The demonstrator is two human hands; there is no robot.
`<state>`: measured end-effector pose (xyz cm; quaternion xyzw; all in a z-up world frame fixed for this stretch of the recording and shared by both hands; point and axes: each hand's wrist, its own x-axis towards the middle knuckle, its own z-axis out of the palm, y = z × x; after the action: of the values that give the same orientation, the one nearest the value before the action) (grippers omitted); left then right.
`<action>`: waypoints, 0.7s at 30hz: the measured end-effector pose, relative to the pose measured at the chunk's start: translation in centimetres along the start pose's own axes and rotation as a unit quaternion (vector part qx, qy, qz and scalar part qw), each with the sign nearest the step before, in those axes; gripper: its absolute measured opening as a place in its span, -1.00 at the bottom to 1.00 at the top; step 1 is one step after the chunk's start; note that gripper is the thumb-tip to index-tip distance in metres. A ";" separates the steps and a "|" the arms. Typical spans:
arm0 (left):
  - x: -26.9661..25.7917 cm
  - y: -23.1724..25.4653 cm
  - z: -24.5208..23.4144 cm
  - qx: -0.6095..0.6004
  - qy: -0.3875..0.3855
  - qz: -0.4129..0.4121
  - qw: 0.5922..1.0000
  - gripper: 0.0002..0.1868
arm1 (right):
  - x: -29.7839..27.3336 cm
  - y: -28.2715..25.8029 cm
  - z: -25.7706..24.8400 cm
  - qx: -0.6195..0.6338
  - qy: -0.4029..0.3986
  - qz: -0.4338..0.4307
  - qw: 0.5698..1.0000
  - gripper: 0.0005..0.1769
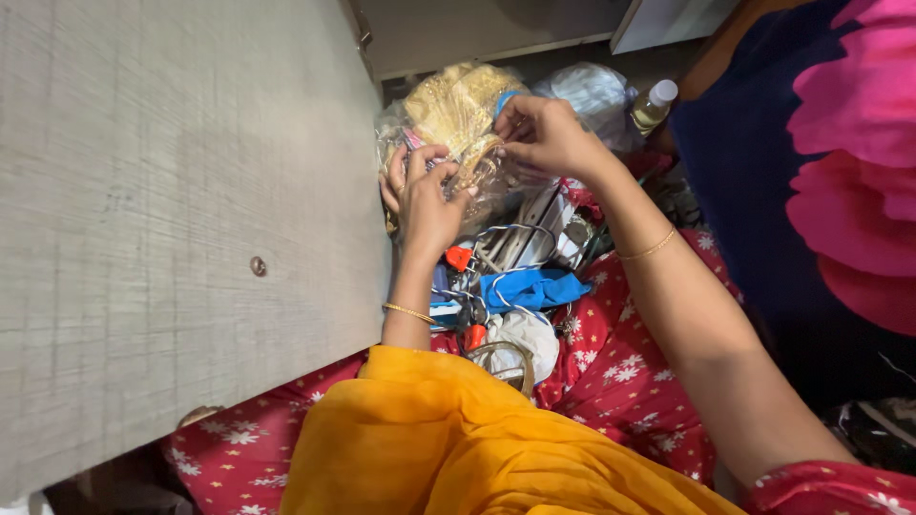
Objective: The person sits on the floor and sorts through various items in a cabinet, including a power strip, wires, and plastic bags. They pick up and examine each item before placing it back or setting it aside.
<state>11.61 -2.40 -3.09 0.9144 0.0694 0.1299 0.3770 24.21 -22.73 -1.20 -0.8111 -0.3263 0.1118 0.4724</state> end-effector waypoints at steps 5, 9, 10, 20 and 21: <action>-0.2 -0.9 0.5 -0.038 0.023 0.036 0.998 -0.71 | -0.3 1.0 -0.6 0.104 -0.060 0.025 0.992 -0.77; -0.1 -1.8 1.0 -0.050 0.017 0.033 0.998 -0.77 | -0.6 -0.1 -0.3 0.106 -0.090 0.073 0.988 -0.72; -0.1 -1.9 1.1 -0.041 0.012 0.033 0.999 -0.77 | -0.5 -0.3 -0.3 0.100 -0.097 0.070 0.988 -0.70; -0.2 -2.2 1.0 -0.042 -0.017 0.062 0.997 -0.79 | -0.3 -0.2 -0.8 0.085 -0.128 0.058 0.986 -0.68; -0.3 -2.0 0.9 -0.039 -0.020 0.058 0.997 -0.78 | -0.3 0.0 -0.9 0.086 -0.132 0.054 0.986 -0.70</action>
<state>11.55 -1.65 -5.12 0.9041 0.0036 0.1364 0.4050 24.41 -23.58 -0.73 -0.7617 -0.3307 0.2714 0.4866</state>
